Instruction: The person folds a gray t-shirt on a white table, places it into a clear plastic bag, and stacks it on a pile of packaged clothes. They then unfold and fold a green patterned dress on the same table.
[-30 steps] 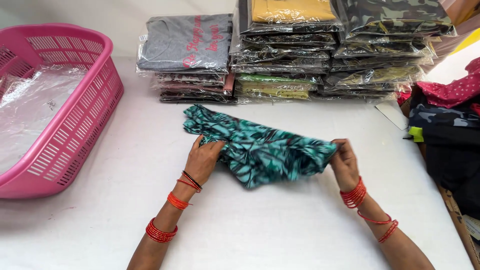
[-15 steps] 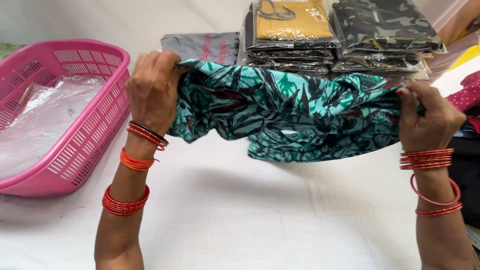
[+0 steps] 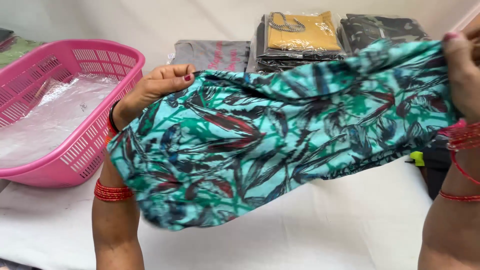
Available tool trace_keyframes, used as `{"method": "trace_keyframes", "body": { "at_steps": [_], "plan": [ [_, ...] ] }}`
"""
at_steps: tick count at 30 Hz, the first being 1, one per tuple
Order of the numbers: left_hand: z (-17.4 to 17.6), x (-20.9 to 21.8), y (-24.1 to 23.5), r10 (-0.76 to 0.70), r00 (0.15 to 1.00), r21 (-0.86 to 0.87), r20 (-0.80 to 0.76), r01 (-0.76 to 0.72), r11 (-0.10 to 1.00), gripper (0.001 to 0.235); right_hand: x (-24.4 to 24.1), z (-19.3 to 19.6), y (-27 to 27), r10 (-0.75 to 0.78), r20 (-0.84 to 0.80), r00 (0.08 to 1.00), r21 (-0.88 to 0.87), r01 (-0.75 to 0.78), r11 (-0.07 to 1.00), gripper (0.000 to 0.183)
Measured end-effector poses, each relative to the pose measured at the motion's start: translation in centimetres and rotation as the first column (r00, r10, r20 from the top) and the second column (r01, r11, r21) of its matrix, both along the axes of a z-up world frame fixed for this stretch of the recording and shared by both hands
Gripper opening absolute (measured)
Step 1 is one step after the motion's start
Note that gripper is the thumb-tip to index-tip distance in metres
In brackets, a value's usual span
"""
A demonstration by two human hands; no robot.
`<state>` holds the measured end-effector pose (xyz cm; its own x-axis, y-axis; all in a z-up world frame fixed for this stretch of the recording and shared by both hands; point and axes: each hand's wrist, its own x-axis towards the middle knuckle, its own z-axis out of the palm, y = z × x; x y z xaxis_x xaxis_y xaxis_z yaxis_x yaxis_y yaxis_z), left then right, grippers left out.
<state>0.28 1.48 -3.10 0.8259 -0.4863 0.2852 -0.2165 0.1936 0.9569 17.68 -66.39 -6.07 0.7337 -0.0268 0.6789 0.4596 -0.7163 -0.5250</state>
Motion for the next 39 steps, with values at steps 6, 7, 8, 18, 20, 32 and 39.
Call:
{"method": "trace_keyframes", "body": {
  "at_steps": [6, 7, 8, 18, 20, 32, 39],
  "plan": [
    [-12.8, 5.5, 8.8, 0.375, 0.918, 0.265, -0.129, -0.333, 0.905, 0.012, -7.6, -2.2, 17.0, 0.399, -0.126, 0.908, 0.441, -0.309, 0.843, 0.026],
    [-15.7, 6.6, 11.2, 0.651, 0.713, 0.501, 0.259, -0.676, 0.541, 0.015, -6.0, -5.0, 16.3, 0.494, -0.167, 0.853, 0.48, -0.367, 0.797, 0.027],
    [-18.5, 7.7, 13.7, 0.644, 0.381, 0.479, 0.663, -0.877, 0.025, 0.02, -4.2, -7.8, 15.7, 0.586, -0.199, 0.785, 0.522, -0.421, 0.742, 0.029],
    [-27.3, -2.1, 6.7, 0.355, 0.804, 0.745, 0.478, -0.585, 0.322, 0.05, -13.5, -22.3, 13.1, 0.278, -0.686, 0.672, -0.241, -0.571, 0.785, 0.033],
    [-28.3, -2.9, 4.5, 0.205, 0.735, 0.715, 0.647, -0.678, 0.17, 0.057, -15.8, -23.4, 13.4, 0.249, -0.562, 0.789, -0.451, -0.545, 0.707, 0.029],
    [-26.7, -1.7, 3.3, 0.369, 0.665, 0.679, 0.649, -0.726, 0.115, 0.028, -17.2, -23.3, 13.5, 0.148, -0.483, 0.863, -0.499, -0.41, 0.764, 0.029],
    [-29.5, -1.6, 3.3, 0.21, 0.565, 0.564, 0.798, -0.823, 0.072, 0.019, -16.9, -22.4, 11.7, 0.084, -0.561, 0.824, -0.332, -0.317, 0.889, 0.024]
  ]
}}
